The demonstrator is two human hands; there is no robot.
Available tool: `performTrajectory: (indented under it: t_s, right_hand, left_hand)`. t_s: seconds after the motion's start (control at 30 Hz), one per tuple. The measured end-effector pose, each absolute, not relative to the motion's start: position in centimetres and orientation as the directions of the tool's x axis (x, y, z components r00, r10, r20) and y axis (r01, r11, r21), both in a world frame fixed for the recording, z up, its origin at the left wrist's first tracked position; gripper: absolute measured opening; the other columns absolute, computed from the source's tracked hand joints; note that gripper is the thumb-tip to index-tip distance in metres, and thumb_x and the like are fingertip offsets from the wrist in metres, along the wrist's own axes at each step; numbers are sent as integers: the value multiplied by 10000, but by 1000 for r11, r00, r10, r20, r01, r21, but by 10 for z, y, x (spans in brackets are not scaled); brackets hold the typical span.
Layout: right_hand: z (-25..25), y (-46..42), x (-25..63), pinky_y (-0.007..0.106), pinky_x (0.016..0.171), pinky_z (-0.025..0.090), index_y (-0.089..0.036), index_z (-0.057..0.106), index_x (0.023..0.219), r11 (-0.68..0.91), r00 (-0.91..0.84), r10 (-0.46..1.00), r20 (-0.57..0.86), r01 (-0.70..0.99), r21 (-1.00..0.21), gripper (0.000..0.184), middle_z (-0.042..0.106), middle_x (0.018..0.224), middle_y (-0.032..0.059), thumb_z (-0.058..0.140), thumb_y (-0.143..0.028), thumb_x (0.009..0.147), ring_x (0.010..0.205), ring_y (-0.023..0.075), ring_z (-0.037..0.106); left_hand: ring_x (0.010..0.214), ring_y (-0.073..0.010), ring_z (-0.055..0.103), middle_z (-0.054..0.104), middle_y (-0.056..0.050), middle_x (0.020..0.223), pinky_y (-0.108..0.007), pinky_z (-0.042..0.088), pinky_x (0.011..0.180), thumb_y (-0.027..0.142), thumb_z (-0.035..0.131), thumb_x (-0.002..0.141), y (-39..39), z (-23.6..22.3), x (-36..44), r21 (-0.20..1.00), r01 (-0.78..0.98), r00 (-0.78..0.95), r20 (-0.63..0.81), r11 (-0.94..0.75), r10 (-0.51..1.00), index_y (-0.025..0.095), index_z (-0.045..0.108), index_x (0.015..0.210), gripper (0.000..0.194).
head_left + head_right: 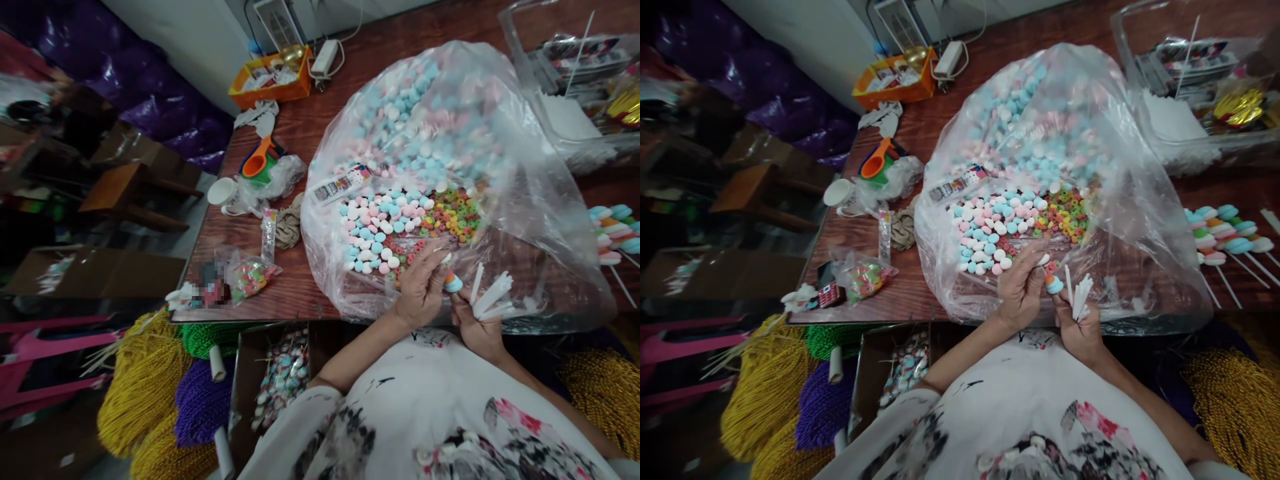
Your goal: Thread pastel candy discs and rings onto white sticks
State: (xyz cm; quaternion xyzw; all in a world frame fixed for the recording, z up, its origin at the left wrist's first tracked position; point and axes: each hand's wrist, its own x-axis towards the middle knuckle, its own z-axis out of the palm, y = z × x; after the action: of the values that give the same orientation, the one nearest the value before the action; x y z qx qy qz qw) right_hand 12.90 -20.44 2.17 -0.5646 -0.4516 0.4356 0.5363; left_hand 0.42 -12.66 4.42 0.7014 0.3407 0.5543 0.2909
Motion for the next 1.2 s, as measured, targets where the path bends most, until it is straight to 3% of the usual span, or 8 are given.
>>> performTrajectory:
  t_s: [0.37, 0.53, 0.63, 0.7, 0.77, 0.87, 1.0, 1.2]
  right_hand:
    - [7, -202, 144, 245, 489, 413, -196, 716, 890, 40, 300, 951, 79, 134, -990, 199, 554, 601, -28, 613, -352, 960, 508, 105, 470]
    - [20, -187, 176, 248, 517, 399, -180, 663, 735, 16, 381, 916, 127, 282, -959, 279, 526, 560, -29, 649, -374, 936, 511, 102, 463]
    - [21, -183, 196, 247, 516, 382, -178, 611, 659, -24, 413, 905, 102, 288, -957, 353, 497, 539, -34, 651, -402, 929, 500, 97, 448]
    - [18, -184, 202, 246, 505, 365, -176, 605, 651, -49, 423, 903, 82, 291, -956, 367, 486, 535, -38, 661, -420, 919, 494, 94, 435]
    - [14, -187, 203, 246, 506, 360, -176, 595, 638, -59, 410, 909, 70, 294, -954, 383, 481, 531, -40, 667, -431, 914, 494, 93, 430]
    - [12, -189, 200, 244, 510, 359, -176, 597, 635, -63, 371, 928, 43, 270, -961, 395, 486, 534, -39, 662, -440, 921, 502, 93, 435]
    - [12, -188, 199, 246, 504, 349, -176, 623, 661, -80, 350, 937, 0, 214, -974, 371, 489, 529, -38, 664, -436, 922, 493, 92, 432]
    - [14, -188, 193, 247, 513, 351, -185, 590, 626, -85, 269, 963, -24, 215, -973, 393, 483, 526, -36, 649, -427, 930, 501, 94, 432]
  left_hand:
    - [1237, -196, 677, 708, -144, 1304, -359, 560, 1064, 247, 476, 1039, -144, 35, 17, 794, 53, 348, 554, -606, 756, 194, 629, 1338, 341]
    - [1359, -228, 590, 642, -136, 1414, -422, 509, 1124, 313, 414, 1054, -100, 39, 9, 739, 197, 526, 475, -644, 706, 230, 513, 1462, 428]
    - [1289, -238, 608, 657, -151, 1377, -458, 485, 1103, 175, 351, 1033, -44, 44, -3, 528, 483, 599, 383, -699, 704, 184, 540, 1409, 421]
    - [1172, -263, 629, 697, -167, 1257, -443, 497, 1022, 73, 435, 960, -13, 47, -9, 272, 612, 734, 154, -743, 661, 139, 632, 1241, 349]
    - [1098, -273, 620, 714, -160, 1103, -399, 501, 930, 23, 463, 909, 4, 49, -11, 88, 620, 784, -22, -780, 621, 122, 662, 1111, 300]
    - [1062, -280, 596, 693, -156, 1009, -374, 494, 849, 25, 471, 886, 4, 49, -11, 4, 594, 803, -60, -804, 593, 119, 662, 1062, 276]
    - [1033, -284, 594, 701, -166, 1067, -415, 499, 878, 52, 489, 856, -13, 45, -10, 119, 573, 804, 115, -811, 584, 124, 670, 1025, 258]
    - [879, -191, 676, 744, -79, 927, -347, 547, 829, 117, 541, 823, -37, 40, -4, 611, 427, 557, 403, -667, 726, 181, 689, 892, 175]
